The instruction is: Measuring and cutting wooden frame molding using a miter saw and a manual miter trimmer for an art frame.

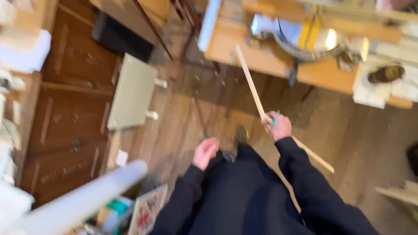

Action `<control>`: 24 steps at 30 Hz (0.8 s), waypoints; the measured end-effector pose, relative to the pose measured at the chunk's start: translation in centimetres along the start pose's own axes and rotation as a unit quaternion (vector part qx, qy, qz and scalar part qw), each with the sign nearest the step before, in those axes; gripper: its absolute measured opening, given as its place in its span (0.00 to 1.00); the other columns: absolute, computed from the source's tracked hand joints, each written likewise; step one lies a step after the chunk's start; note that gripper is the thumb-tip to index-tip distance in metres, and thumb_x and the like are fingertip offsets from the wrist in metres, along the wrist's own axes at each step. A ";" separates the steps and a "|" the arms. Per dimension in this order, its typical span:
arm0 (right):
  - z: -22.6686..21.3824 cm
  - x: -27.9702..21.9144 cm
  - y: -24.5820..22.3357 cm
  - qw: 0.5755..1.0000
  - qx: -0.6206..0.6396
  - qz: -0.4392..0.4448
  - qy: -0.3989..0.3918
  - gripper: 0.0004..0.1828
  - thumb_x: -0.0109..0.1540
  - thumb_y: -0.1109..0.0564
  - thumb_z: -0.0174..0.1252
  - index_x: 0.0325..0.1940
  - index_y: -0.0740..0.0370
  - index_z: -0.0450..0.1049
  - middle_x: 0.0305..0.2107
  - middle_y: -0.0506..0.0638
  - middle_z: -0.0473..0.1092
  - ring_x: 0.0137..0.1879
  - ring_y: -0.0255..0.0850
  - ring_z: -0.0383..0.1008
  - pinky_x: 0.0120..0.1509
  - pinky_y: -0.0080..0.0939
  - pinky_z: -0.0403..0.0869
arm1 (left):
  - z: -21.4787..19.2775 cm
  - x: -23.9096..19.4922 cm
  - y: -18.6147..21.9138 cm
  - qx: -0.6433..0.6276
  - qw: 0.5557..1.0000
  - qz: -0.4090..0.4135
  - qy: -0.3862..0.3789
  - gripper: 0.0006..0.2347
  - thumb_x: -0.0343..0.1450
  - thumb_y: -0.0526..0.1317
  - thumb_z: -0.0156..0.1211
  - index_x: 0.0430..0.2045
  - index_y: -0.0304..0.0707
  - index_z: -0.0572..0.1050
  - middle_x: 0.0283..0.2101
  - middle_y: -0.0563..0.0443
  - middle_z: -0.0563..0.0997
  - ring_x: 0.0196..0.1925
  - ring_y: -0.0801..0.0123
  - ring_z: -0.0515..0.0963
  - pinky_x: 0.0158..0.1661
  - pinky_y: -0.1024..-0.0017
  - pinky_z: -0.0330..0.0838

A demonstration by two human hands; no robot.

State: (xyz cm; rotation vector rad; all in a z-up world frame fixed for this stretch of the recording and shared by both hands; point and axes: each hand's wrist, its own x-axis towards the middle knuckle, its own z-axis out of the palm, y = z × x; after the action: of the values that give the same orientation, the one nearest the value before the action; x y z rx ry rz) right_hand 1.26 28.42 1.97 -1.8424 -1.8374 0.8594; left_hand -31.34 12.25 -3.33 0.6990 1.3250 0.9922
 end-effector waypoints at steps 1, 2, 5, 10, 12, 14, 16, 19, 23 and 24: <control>1.6 2.3 -0.5 1.000 0.005 -0.005 0.009 0.13 0.57 0.48 0.69 0.43 0.53 0.81 0.31 0.57 0.77 0.39 0.58 0.78 0.43 0.55 0.75 | -1.9 0.9 1.2 0.006 1.000 0.010 -0.002 0.14 0.77 0.38 0.60 0.57 0.34 0.76 0.47 0.45 0.82 0.44 0.72 0.80 0.42 0.75 0.75; 3.2 3.8 -0.2 1.000 0.003 0.011 0.017 0.14 0.54 0.49 0.69 0.41 0.52 0.81 0.29 0.57 0.77 0.38 0.58 0.78 0.43 0.56 0.75 | -3.6 1.9 1.7 0.003 0.999 -0.039 0.013 0.14 0.75 0.38 0.60 0.55 0.36 0.76 0.49 0.47 0.83 0.44 0.72 0.81 0.40 0.74 0.75; 6.0 6.8 -1.9 0.998 -0.007 0.036 0.048 0.12 0.54 0.50 0.69 0.40 0.51 0.81 0.29 0.58 0.77 0.37 0.59 0.78 0.42 0.56 0.75 | -7.7 3.3 4.4 0.009 0.992 -0.124 0.033 0.13 0.73 0.38 0.59 0.53 0.38 0.76 0.50 0.48 0.85 0.44 0.71 0.83 0.41 0.74 0.76; 10.4 10.3 -4.6 0.990 -0.031 0.108 0.088 0.09 0.56 0.49 0.70 0.38 0.49 0.82 0.27 0.58 0.77 0.37 0.59 0.78 0.41 0.57 0.75 | -14.0 11.8 10.7 0.070 0.990 -0.126 -0.011 0.13 0.74 0.38 0.58 0.52 0.37 0.76 0.51 0.50 0.85 0.46 0.72 0.83 0.45 0.73 0.77; 12.1 10.0 -5.8 0.983 -0.032 0.150 0.104 0.13 0.55 0.45 0.71 0.40 0.49 0.81 0.27 0.57 0.77 0.36 0.58 0.78 0.40 0.57 0.75 | -16.8 14.7 13.0 0.113 0.984 -0.130 -0.048 0.13 0.73 0.38 0.59 0.52 0.37 0.76 0.49 0.49 0.85 0.45 0.71 0.83 0.44 0.72 0.77; 12.7 11.1 -8.9 0.973 -0.029 0.189 0.131 0.13 0.56 0.45 0.72 0.40 0.49 0.81 0.29 0.57 0.77 0.37 0.59 0.78 0.40 0.57 0.75 | -19.9 17.4 15.1 0.141 0.983 -0.094 -0.070 0.13 0.74 0.37 0.59 0.52 0.36 0.76 0.49 0.48 0.85 0.45 0.70 0.83 0.45 0.72 0.76; 13.8 13.9 -10.6 0.962 -0.023 0.218 0.164 0.13 0.57 0.45 0.72 0.41 0.50 0.81 0.30 0.57 0.77 0.37 0.59 0.77 0.39 0.57 0.75 | -22.7 20.7 17.6 0.169 0.981 -0.047 -0.088 0.12 0.74 0.36 0.59 0.52 0.35 0.76 0.48 0.47 0.86 0.45 0.69 0.82 0.45 0.72 0.75; 15.1 16.7 -11.2 0.959 -0.053 0.224 0.164 0.14 0.56 0.47 0.72 0.42 0.50 0.82 0.28 0.58 0.77 0.37 0.59 0.78 0.41 0.57 0.75 | -25.1 24.2 21.6 0.186 0.969 -0.048 -0.158 0.11 0.74 0.34 0.60 0.50 0.35 0.76 0.48 0.49 0.84 0.51 0.72 0.83 0.51 0.73 0.77; 15.6 22.3 -12.2 0.953 -0.038 0.218 0.208 0.15 0.57 0.48 0.73 0.43 0.54 0.80 0.32 0.58 0.78 0.40 0.59 0.78 0.42 0.57 0.75 | -24.6 28.8 28.4 0.326 0.936 -0.011 -0.135 0.11 0.72 0.35 0.62 0.49 0.36 0.77 0.45 0.49 0.85 0.46 0.72 0.84 0.49 0.73 0.77; 16.1 22.8 -12.2 0.951 -0.044 0.226 0.204 0.15 0.55 0.49 0.72 0.42 0.55 0.80 0.33 0.57 0.78 0.40 0.60 0.79 0.42 0.56 0.76 | -24.2 29.0 30.0 0.343 0.930 -0.048 -0.125 0.12 0.71 0.35 0.63 0.48 0.36 0.77 0.44 0.49 0.85 0.44 0.71 0.83 0.46 0.72 0.76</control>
State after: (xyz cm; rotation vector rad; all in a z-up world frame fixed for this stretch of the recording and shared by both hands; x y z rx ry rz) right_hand -19.74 49.34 -4.91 -2.3368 -1.2383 0.4805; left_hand -61.82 48.36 6.14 1.2293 1.4598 0.3192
